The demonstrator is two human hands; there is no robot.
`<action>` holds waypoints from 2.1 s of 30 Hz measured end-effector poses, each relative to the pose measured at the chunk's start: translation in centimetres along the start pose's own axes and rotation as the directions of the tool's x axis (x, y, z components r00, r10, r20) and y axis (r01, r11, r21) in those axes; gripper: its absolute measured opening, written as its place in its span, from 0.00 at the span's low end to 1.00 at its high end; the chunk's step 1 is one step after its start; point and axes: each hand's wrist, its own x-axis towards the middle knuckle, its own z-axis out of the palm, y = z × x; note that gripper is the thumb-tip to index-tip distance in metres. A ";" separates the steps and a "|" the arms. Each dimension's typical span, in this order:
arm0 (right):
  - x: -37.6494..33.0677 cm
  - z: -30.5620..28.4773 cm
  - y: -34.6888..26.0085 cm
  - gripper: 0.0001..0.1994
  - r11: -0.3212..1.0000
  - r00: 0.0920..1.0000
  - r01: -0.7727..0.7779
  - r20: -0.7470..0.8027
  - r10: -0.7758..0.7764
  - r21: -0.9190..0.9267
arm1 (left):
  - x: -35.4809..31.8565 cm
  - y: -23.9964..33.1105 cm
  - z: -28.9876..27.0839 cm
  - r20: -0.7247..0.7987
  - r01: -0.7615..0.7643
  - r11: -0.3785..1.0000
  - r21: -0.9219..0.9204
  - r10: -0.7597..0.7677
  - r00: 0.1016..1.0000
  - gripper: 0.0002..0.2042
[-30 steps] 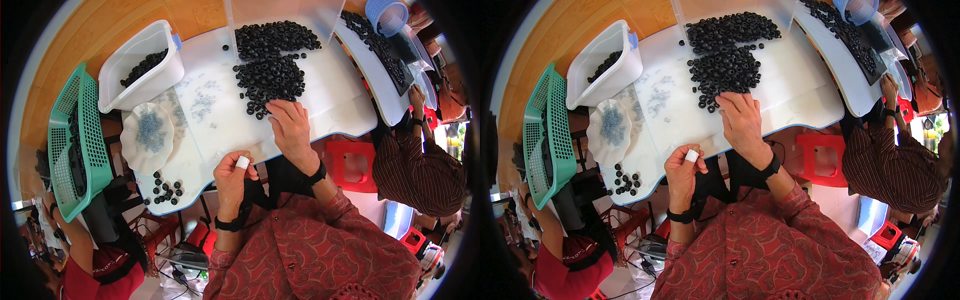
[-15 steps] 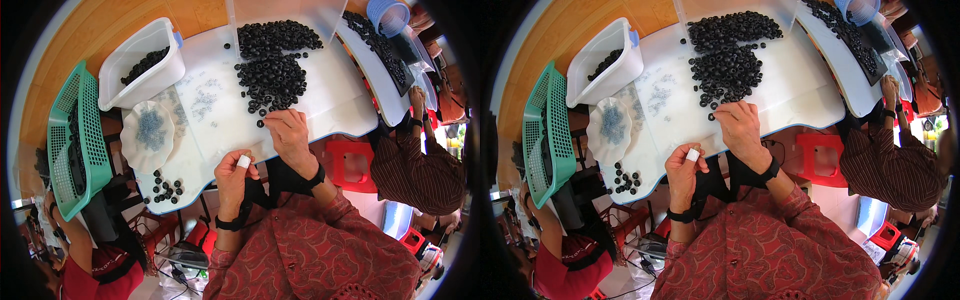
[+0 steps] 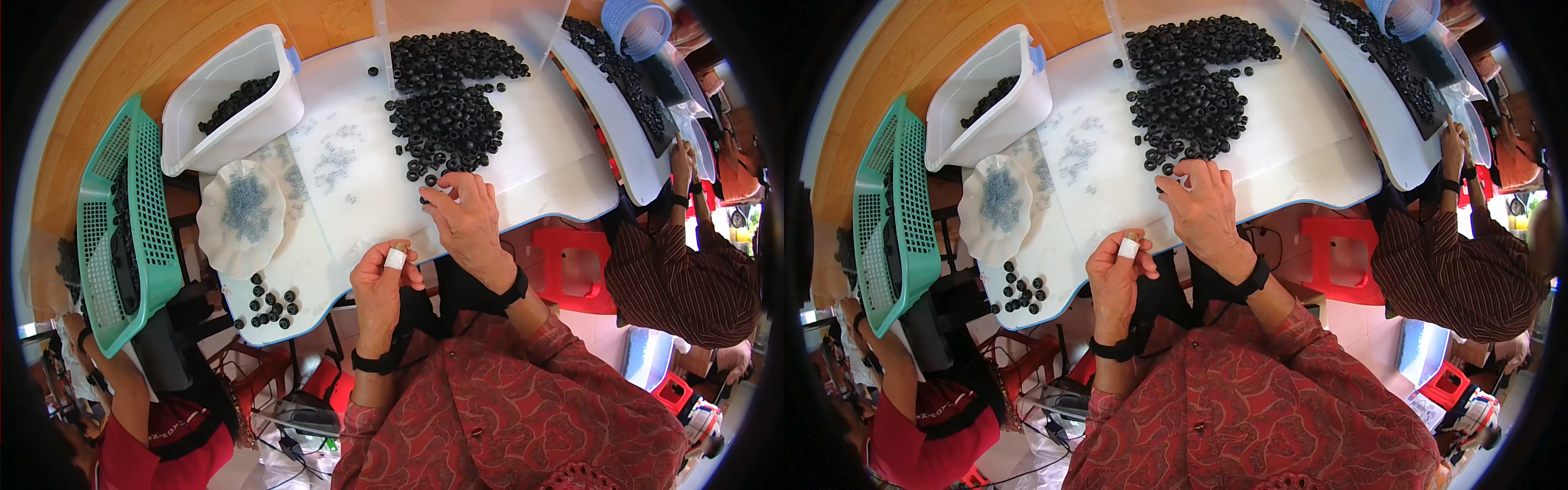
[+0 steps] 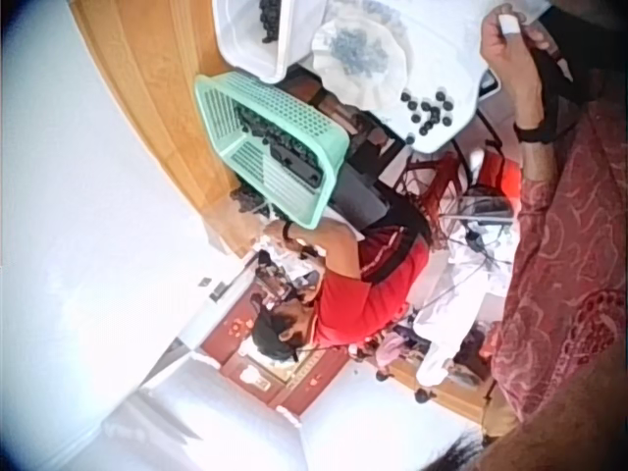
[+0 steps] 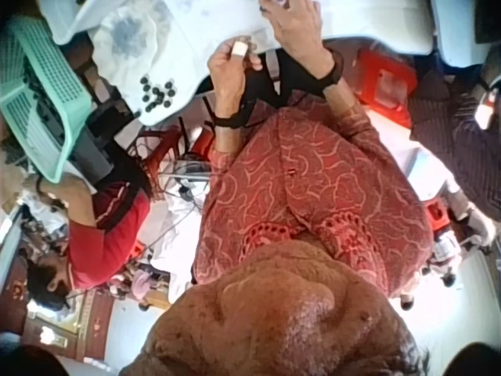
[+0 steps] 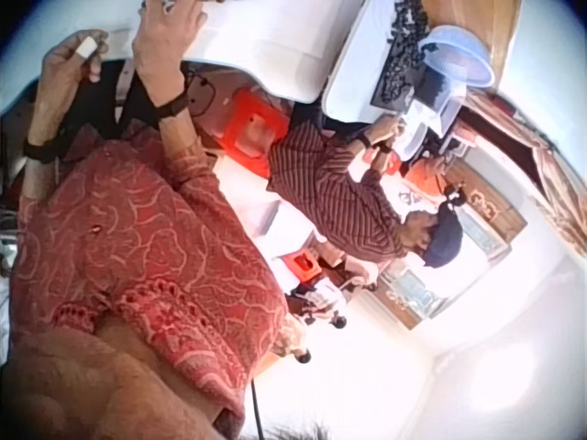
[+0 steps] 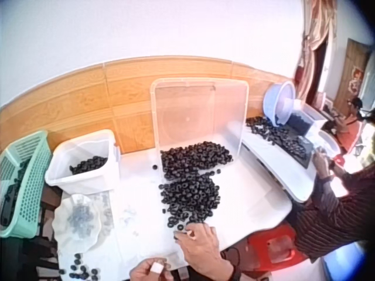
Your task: Sorting and inspecting small black plastic or rubber components at a production table.
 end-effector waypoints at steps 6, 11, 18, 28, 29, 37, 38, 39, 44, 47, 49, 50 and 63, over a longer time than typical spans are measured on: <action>-0.8 -0.3 -0.3 0.14 0.969 0.996 -0.084 0.019 0.082 0.232 | -0.1 0.1 0.0 -0.019 0.014 1.000 -0.009 -0.014 1.000 0.10; -2.7 -0.8 -1.2 0.11 0.510 0.897 -0.436 0.315 0.310 0.741 | -0.3 0.0 0.2 -0.018 -0.028 0.999 -0.038 0.028 0.999 0.10; -4.1 -1.3 -1.9 0.12 0.491 0.894 -0.448 0.386 0.228 0.747 | -0.5 0.0 0.2 -0.040 -0.062 0.995 -0.084 0.059 0.997 0.10; -4.4 -1.3 -2.5 0.14 0.611 0.938 -0.338 0.309 0.158 0.715 | -0.9 -0.2 -0.1 -0.026 -0.082 0.994 -0.072 0.081 0.996 0.10; -4.4 -1.3 -2.5 0.14 0.616 0.942 -0.327 0.301 0.150 0.717 | -0.9 -0.2 -0.1 -0.025 -0.084 0.994 -0.069 0.082 0.996 0.10; -4.0 -1.6 -2.9 0.14 0.649 0.951 -0.292 0.286 0.119 0.703 | -1.1 -0.1 0.1 -0.037 -0.099 0.995 0.016 0.099 0.994 0.09; -4.0 -1.6 -2.9 0.14 0.652 0.950 -0.294 0.290 0.117 0.699 | -1.1 0.0 0.1 -0.043 -0.107 0.994 0.032 0.108 0.993 0.08; -4.0 -1.7 -3.0 0.14 0.661 0.949 -0.293 0.292 0.116 0.691 | -1.2 0.0 0.1 -0.048 -0.114 0.992 0.049 0.117 0.992 0.07; -3.9 -1.9 -3.0 0.15 0.708 0.955 -0.263 0.283 0.093 0.656 | -1.5 0.4 0.1 -0.037 -0.137 0.976 0.170 0.146 0.989 0.07; -3.9 -1.8 -3.1 0.15 0.707 0.959 -0.251 0.269 0.089 0.661 | -1.4 0.7 0.0 -0.035 -0.129 0.971 0.203 0.139 0.990 0.08; -3.9 -1.9 -3.1 0.15 0.701 0.957 -0.255 0.276 0.086 0.666 | -1.4 0.9 -0.1 -0.030 -0.116 0.971 0.210 0.125 0.992 0.08; -3.9 -1.9 -3.0 0.15 0.698 0.957 -0.257 0.279 0.085 0.668 | -1.4 1.0 -0.1 -0.024 -0.110 0.972 0.207 0.117 0.993 0.08; -4.2 -2.2 -3.0 0.14 0.642 0.937 -0.316 0.335 0.097 0.699 | -1.2 0.7 -1.3 0.025 -0.016 0.998 0.057 0.014 1.000 0.06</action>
